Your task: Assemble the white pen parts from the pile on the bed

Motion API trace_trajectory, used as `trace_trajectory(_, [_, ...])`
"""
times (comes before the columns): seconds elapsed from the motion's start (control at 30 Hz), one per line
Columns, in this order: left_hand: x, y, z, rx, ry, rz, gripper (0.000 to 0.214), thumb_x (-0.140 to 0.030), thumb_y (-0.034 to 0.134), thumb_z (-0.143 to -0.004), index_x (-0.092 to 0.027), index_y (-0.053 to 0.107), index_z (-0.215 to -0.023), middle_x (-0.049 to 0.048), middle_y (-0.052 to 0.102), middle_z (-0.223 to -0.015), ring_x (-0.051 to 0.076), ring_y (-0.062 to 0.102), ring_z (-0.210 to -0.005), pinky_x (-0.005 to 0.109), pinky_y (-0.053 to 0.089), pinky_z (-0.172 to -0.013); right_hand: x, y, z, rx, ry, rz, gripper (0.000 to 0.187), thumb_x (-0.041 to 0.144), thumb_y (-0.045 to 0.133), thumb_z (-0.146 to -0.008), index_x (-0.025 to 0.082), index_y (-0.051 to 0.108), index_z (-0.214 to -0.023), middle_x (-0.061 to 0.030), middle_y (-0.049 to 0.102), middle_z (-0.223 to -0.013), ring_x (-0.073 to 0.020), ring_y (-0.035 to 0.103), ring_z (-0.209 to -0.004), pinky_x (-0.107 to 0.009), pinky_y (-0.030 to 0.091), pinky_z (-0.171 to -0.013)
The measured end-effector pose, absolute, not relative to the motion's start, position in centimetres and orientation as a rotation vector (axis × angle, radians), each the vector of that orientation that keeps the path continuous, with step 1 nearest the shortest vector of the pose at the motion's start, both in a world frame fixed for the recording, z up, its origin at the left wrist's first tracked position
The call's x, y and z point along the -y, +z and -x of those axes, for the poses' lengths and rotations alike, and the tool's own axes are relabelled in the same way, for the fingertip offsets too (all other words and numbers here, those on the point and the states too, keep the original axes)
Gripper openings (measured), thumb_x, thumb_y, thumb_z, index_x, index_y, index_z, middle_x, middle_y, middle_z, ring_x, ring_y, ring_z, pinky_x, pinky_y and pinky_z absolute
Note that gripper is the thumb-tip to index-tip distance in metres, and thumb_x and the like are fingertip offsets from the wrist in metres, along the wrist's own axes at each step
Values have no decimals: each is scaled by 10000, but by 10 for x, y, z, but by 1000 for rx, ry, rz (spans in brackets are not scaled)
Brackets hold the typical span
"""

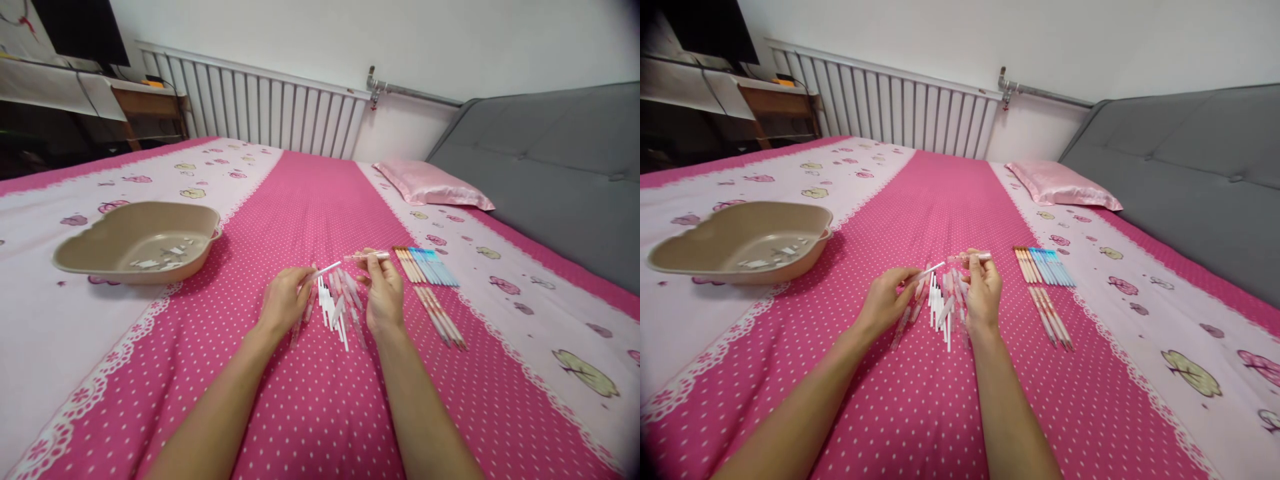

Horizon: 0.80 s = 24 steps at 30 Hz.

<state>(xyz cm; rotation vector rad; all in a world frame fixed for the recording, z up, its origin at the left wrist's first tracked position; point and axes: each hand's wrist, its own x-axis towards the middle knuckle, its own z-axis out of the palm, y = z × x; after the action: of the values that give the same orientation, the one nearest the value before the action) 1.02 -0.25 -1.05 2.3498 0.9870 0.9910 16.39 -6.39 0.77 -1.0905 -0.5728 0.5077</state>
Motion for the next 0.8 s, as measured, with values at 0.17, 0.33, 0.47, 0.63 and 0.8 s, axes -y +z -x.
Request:
trace_trajectory(0.17, [3, -9, -10, -973, 991, -2357, 263, -246, 460, -855, -158, 646, -1017, 80, 689, -974, 213, 606, -902, 335, 454, -805, 65, 8, -163, 617, 483, 1111, 302, 425, 629, -746, 194, 640, -939, -9, 638, -849, -92, 554, -741, -194, 395, -581])
trace_trajectory(0.33, [4, -8, -10, -966, 994, -2344, 251, -211, 470, -841, -160, 648, -1011, 74, 690, -968, 207, 608, -891, 333, 458, -801, 66, 10, -162, 666, 471, 1140, 312, 436, 620, -747, 197, 634, -947, -3, 623, -839, -99, 542, -748, -208, 397, -606])
trace_trajectory(0.47, [4, -9, -10, -966, 998, -2350, 246, -210, 475, -838, -164, 649, -1005, 71, 691, -963, 205, 608, -884, 332, 459, -799, 67, 11, -160, 721, 457, 1167, 304, 431, 598, -768, 196, 626, -958, -6, 624, -847, -112, 542, -750, -225, 399, -622])
trace_trajectory(0.63, [3, -10, -11, -941, 1011, -2354, 241, -225, 482, -842, -161, 651, -1001, 69, 693, -951, 199, 609, -877, 325, 459, -799, 66, 9, -156, 803, 467, 1211, 298, 423, 565, -798, 185, 617, -969, -23, 635, -885, -137, 558, -806, -252, 400, -672])
trace_trajectory(0.8, [4, -9, -11, -917, 1021, -2356, 254, -247, 472, -855, -147, 650, -1004, 76, 693, -947, 199, 610, -878, 326, 459, -807, 64, 5, -155, 860, 503, 1225, 322, 434, 546, -814, 178, 610, -1000, -38, 638, -905, -142, 558, -807, -257, 400, -670])
